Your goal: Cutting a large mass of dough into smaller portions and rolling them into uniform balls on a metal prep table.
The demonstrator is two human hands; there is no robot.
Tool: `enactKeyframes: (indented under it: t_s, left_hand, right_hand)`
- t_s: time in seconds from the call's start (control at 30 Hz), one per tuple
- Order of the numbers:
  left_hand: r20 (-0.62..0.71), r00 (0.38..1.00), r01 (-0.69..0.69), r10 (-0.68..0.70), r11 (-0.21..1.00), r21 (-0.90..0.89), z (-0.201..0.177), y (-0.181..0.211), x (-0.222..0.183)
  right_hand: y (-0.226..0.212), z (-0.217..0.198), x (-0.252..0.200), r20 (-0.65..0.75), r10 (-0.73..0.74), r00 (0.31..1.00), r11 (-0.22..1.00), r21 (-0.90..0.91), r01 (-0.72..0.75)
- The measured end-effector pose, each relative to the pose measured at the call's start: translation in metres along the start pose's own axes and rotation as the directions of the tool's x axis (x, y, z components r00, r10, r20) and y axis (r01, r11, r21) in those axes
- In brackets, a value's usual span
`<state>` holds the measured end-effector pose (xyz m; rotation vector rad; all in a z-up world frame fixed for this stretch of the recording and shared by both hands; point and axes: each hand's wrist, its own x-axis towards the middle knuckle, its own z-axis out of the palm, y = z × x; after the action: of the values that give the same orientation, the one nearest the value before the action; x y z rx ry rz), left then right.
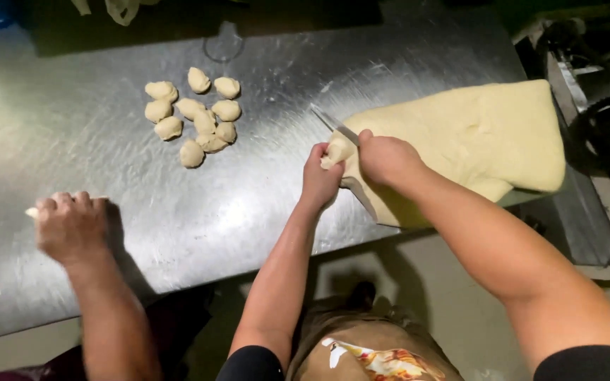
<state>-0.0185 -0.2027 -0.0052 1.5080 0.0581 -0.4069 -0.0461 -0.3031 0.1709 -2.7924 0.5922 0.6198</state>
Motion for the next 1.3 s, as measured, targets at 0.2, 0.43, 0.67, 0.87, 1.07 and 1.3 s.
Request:
enactKeyframes:
  t_s: [0.2, 0.43, 0.67, 0.87, 1.07, 1.3]
  left_hand:
    - [0.048, 0.995, -0.08, 0.082, 0.996, -0.05, -0.014, -0.008, -0.014]
    - [0.05, 0.992, -0.111, 0.114, 0.993, -0.045, -0.018, -0.013, -0.062]
    - [-0.159, 0.945, -0.311, 0.284, 0.934, -0.176, -0.036, -0.023, -0.15]
    - [-0.352, 0.861, -0.449, 0.368, 0.874, -0.186, -0.039, -0.003, -0.264]
    - [-0.392, 0.733, -0.61, 0.556, 0.792, -0.017, -0.041, 0.083, -0.322]
    - [-0.416, 0.72, -0.613, 0.555, 0.79, -0.007, 0.017, 0.164, -0.236]
  right_hand:
    - [0.014, 0.006, -0.044, 0.175, 0.056, 0.983, 0.993, -0.113, -0.037]
    - [0.061, -0.001, -0.134, 0.279, -0.031, 0.96, 0.973, -0.212, 0.093]
    - [0.192, 0.058, -0.174, 0.275, -0.08, 0.958, 0.997, 0.019, 0.078]
    - [0.342, 0.168, -0.174, 0.301, -0.153, 0.941, 0.988, 0.046, 0.146]
    - [0.42, 0.227, -0.161, 0.272, -0.18, 0.945, 0.982, 0.105, 0.157]
    - [0.397, 0.207, -0.151, 0.02, -0.148, 0.989, 0.902, 0.414, 0.126]
